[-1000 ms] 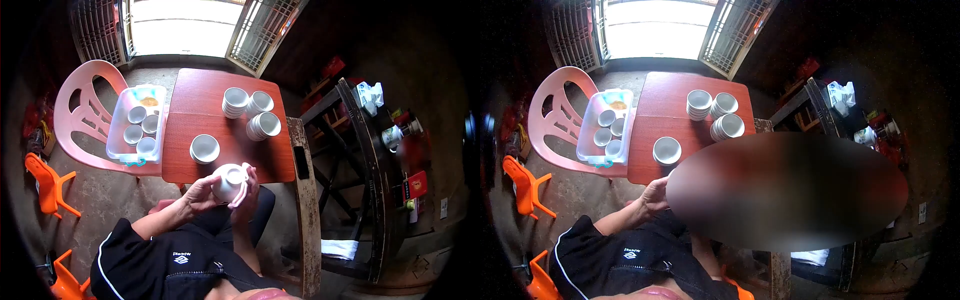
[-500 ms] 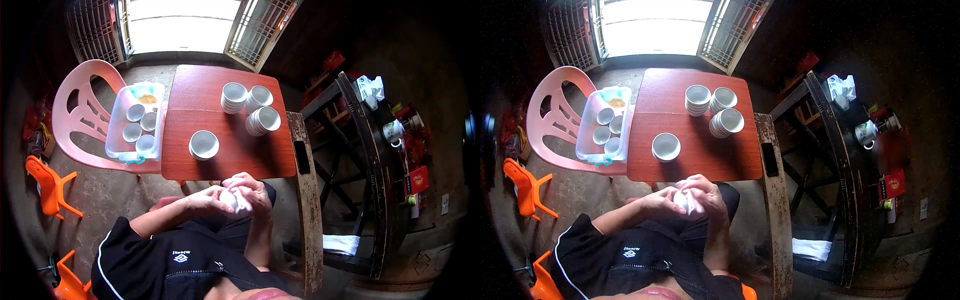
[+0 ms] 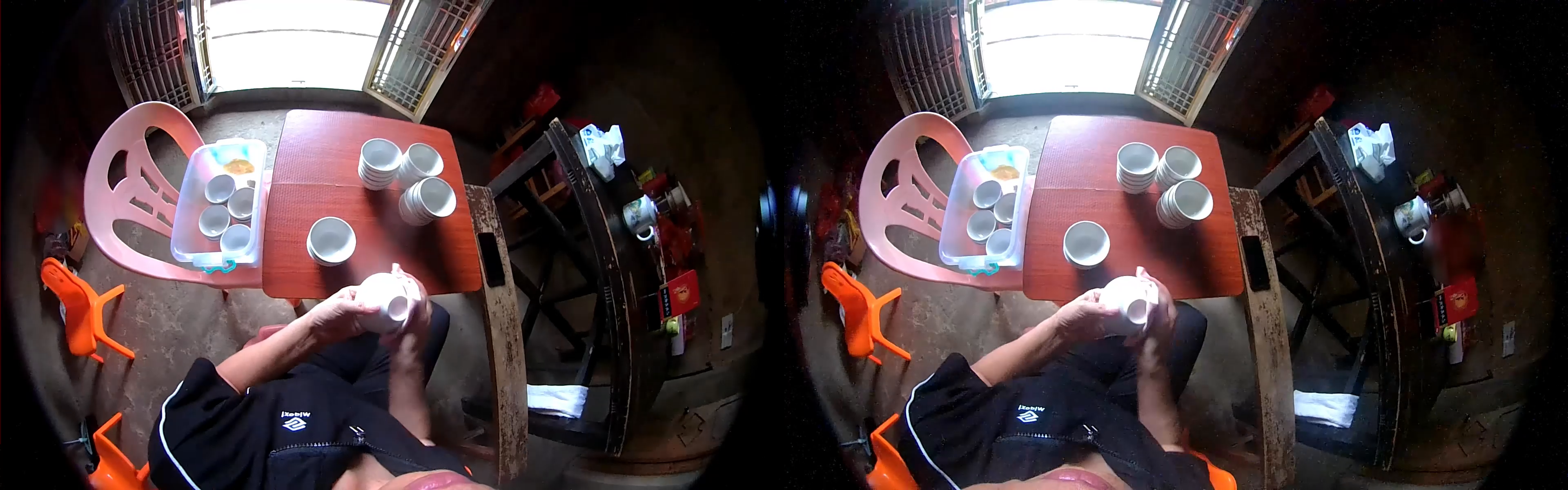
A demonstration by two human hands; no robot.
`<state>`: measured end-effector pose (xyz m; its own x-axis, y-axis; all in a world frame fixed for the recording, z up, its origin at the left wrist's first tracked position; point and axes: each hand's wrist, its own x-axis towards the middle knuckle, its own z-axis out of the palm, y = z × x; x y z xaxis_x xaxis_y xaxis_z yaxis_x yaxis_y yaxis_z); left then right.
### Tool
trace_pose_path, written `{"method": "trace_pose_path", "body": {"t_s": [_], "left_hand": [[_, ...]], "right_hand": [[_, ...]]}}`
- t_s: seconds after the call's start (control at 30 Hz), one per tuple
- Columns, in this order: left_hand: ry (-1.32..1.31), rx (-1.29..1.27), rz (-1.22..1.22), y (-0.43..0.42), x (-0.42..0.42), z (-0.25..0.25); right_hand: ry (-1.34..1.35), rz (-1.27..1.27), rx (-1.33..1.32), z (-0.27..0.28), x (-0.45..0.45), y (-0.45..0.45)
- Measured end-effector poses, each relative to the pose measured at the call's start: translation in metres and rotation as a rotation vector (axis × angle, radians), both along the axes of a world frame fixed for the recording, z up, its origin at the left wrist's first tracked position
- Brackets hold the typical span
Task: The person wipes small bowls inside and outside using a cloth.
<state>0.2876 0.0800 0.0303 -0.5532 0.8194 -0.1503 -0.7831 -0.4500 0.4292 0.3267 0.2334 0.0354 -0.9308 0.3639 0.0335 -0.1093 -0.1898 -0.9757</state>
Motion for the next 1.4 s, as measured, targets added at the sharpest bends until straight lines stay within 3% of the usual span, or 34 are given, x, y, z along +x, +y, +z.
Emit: {"method": "trace_pose_path", "body": {"t_s": [0.03,0.13,0.2,0.23,0.27,0.33,0.37,0.47,0.5,0.57,0.63,0.67,0.7,0.73,0.8,0.83,0.93,1.0,1.1,1.2,1.23,1.27,1.33,1.4], "left_hand": [[-0.019,-0.001,0.025,0.001,-0.001,0.001],[0.067,0.042,0.033,0.001,0.000,-0.005],[0.072,-0.010,-0.071,-0.008,-0.004,0.002],[0.067,-0.006,-0.182,-0.011,-0.004,-0.002],[0.062,0.002,-0.291,-0.012,-0.004,-0.006],[0.092,-0.043,-0.303,-0.005,0.016,0.016],[0.107,-0.024,-0.286,-0.004,0.020,0.021],[0.102,-0.006,-0.252,-0.008,0.017,0.025],[0.149,-0.005,-0.089,-0.005,0.020,0.027],[0.291,-0.147,-0.003,-0.003,0.017,0.029],[0.444,-0.256,-0.009,-0.003,0.015,0.022],[0.488,-0.290,-0.029,-0.003,0.014,0.022],[0.530,-0.323,-0.047,-0.003,0.013,0.020],[0.346,-0.314,-0.044,-0.003,0.013,0.019],[0.042,-0.133,-0.124,-0.009,0.006,0.016],[0.094,-0.082,-0.128,-0.006,0.005,-0.002],[-0.088,0.092,0.034,-0.003,0.010,0.017],[-0.099,0.118,0.075,-0.006,0.006,0.017],[-0.035,0.027,0.042,-0.009,0.004,0.008],[0.066,0.036,-0.270,-0.014,0.000,-0.003],[0.106,-0.024,-0.165,-0.007,0.011,-0.006],[0.184,-0.119,-0.158,-0.007,0.019,0.018],[0.133,-0.083,-0.075,-0.005,0.022,0.016],[0.196,-0.106,-0.048,-0.009,0.019,0.023]], "right_hand": [[0.075,-0.149,0.053,-0.023,0.006,-0.017],[0.184,-0.206,-0.522,-0.026,0.022,-0.041],[0.066,0.095,-0.167,-0.001,0.018,-0.009],[0.242,0.300,0.028,-0.006,0.002,0.008],[0.185,0.557,0.012,0.027,-0.001,0.015],[0.058,1.018,0.480,0.056,-0.009,0.032],[0.043,1.052,0.450,0.065,-0.008,0.031],[0.114,0.832,0.059,0.040,-0.007,0.040],[0.310,0.623,-0.070,0.023,-0.007,0.030],[0.498,0.022,0.188,0.007,0.009,-0.001],[0.491,-0.121,0.295,0.012,0.012,-0.011],[0.413,-0.102,0.401,0.002,0.012,-0.007],[0.289,0.070,0.055,-0.002,0.010,0.000],[0.139,0.163,-0.306,-0.006,0.009,0.008],[0.203,0.494,0.156,0.019,-0.002,0.025],[0.229,0.549,0.334,0.036,-0.005,0.024],[0.381,0.304,0.291,0.030,-0.002,0.010],[0.518,-0.097,0.362,0.003,0.007,-0.019],[0.126,-0.265,-0.579,0.002,0.019,-0.040],[0.127,0.631,0.201,0.039,0.005,0.021],[0.106,0.716,0.559,0.062,0.004,0.022],[0.040,0.777,0.575,0.066,0.003,0.021],[0.100,0.760,0.392,0.058,0.000,0.025],[0.056,0.568,-0.044,0.036,0.003,0.022]]}}
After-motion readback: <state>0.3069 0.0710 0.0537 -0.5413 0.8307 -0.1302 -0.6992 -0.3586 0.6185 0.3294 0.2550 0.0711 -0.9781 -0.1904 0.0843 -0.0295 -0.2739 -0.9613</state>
